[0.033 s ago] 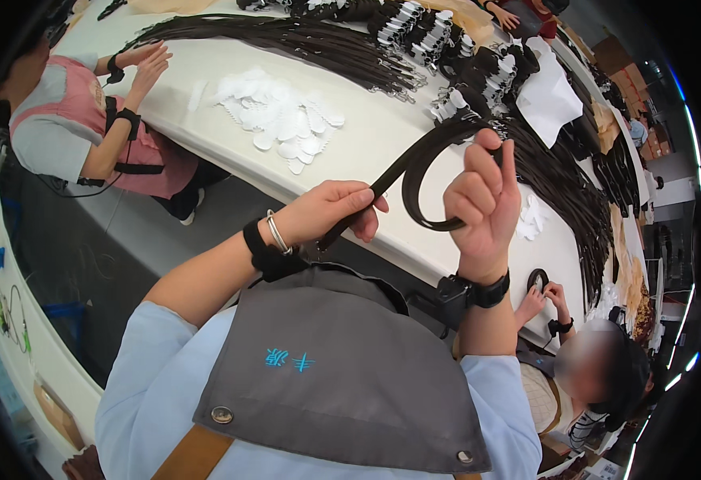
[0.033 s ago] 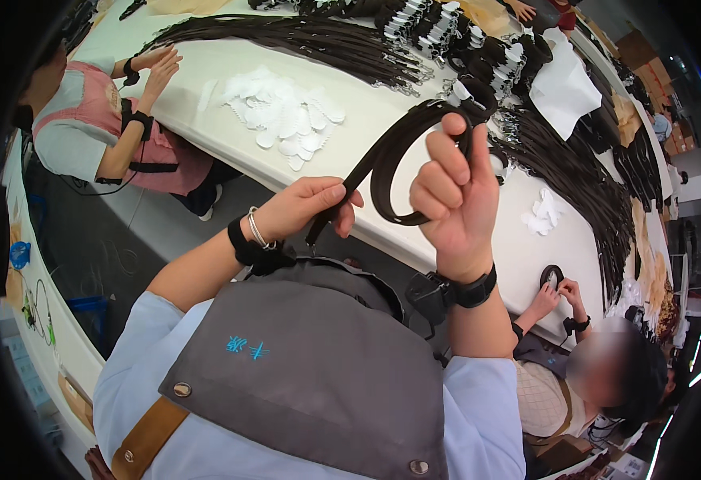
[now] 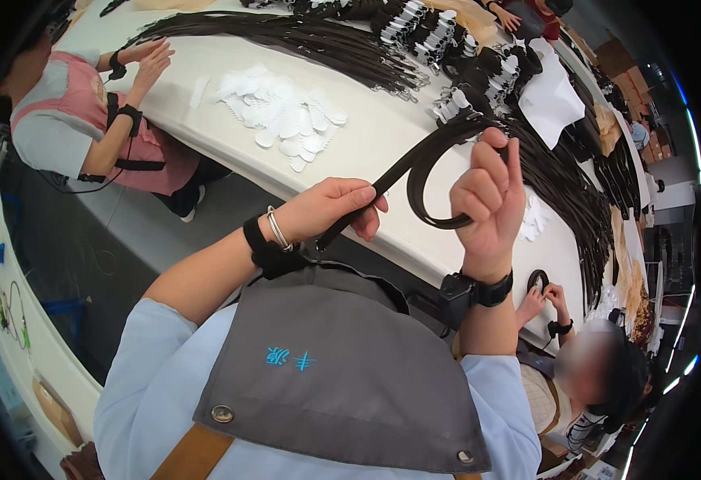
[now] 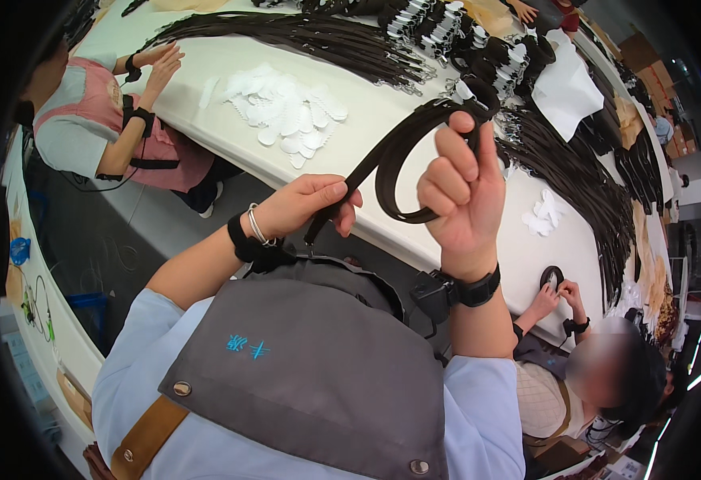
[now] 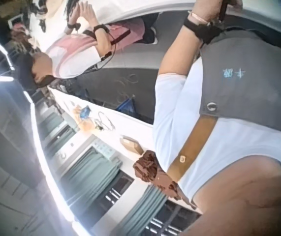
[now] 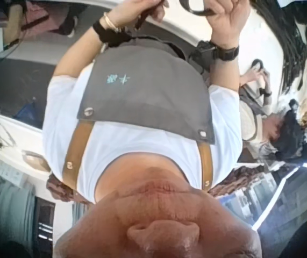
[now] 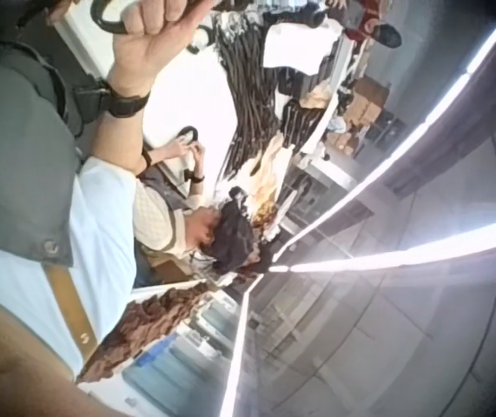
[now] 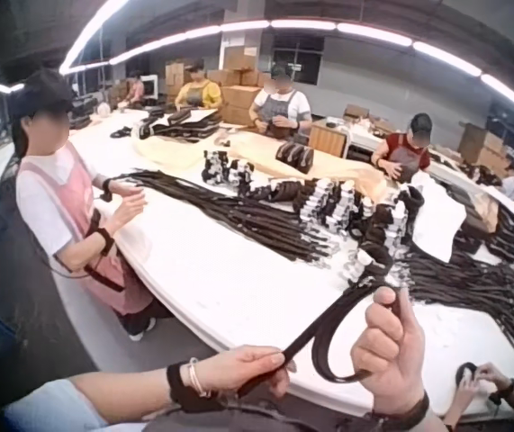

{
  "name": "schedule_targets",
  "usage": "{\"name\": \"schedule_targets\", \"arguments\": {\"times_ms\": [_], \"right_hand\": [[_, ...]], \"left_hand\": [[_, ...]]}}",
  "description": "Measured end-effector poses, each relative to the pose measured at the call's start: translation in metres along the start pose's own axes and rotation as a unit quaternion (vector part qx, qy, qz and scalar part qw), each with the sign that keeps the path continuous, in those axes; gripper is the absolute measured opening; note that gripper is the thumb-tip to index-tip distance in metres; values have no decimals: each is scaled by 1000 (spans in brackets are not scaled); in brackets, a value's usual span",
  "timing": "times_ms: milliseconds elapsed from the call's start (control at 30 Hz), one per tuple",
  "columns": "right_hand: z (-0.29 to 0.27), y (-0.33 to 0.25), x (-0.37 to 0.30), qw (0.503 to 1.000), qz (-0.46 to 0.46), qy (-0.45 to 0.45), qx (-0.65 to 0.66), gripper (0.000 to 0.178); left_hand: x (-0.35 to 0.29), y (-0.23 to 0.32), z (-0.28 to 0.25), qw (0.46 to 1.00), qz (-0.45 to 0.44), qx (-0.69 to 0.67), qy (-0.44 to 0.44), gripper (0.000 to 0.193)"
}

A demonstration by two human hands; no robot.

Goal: Assembling and inspecting leather straps with metal buckles and attaching labels.

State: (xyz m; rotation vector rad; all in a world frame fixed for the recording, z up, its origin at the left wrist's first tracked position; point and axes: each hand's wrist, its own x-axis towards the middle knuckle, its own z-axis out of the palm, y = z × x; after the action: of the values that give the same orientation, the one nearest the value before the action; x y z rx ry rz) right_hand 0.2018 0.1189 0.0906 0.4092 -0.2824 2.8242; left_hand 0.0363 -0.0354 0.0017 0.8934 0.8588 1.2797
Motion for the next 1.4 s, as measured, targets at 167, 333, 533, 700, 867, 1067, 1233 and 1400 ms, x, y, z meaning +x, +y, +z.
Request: {"name": "schedule_targets", "arguments": {"times_ms": [167, 333, 533, 700, 867, 1067, 1233, 1400], "right_hand": [[3, -12, 1, 998, -11, 30, 46, 28], [4, -21, 4, 995, -28, 60, 74, 22], [11, -39, 6, 992, -54, 61, 94, 18], [7, -44, 8, 993, -56, 65, 82, 17], [1, -46, 7, 993, -61, 71, 73, 18], [-3, -48, 7, 991, -64, 79, 90, 19], [-9, -50, 4, 988, -71, 87, 111, 20], [-14, -50, 2, 986, -83, 99, 110, 20]], "left_hand": [[-3, 0, -1, 999, -33, -38, 5, 33], [-5, -4, -11, 994, -61, -83, -29, 34], [-12, -10, -18, 994, -84, -65, -25, 33], [-12, -15, -20, 992, -93, -80, -26, 30], [-13, -16, -20, 991, -104, -82, -32, 35], [-11, -14, -21, 990, -120, -70, -25, 34], [-10, -18, -19, 990, -122, -63, -31, 33], [-11, -22, -20, 989, -130, -58, -41, 33]]}}
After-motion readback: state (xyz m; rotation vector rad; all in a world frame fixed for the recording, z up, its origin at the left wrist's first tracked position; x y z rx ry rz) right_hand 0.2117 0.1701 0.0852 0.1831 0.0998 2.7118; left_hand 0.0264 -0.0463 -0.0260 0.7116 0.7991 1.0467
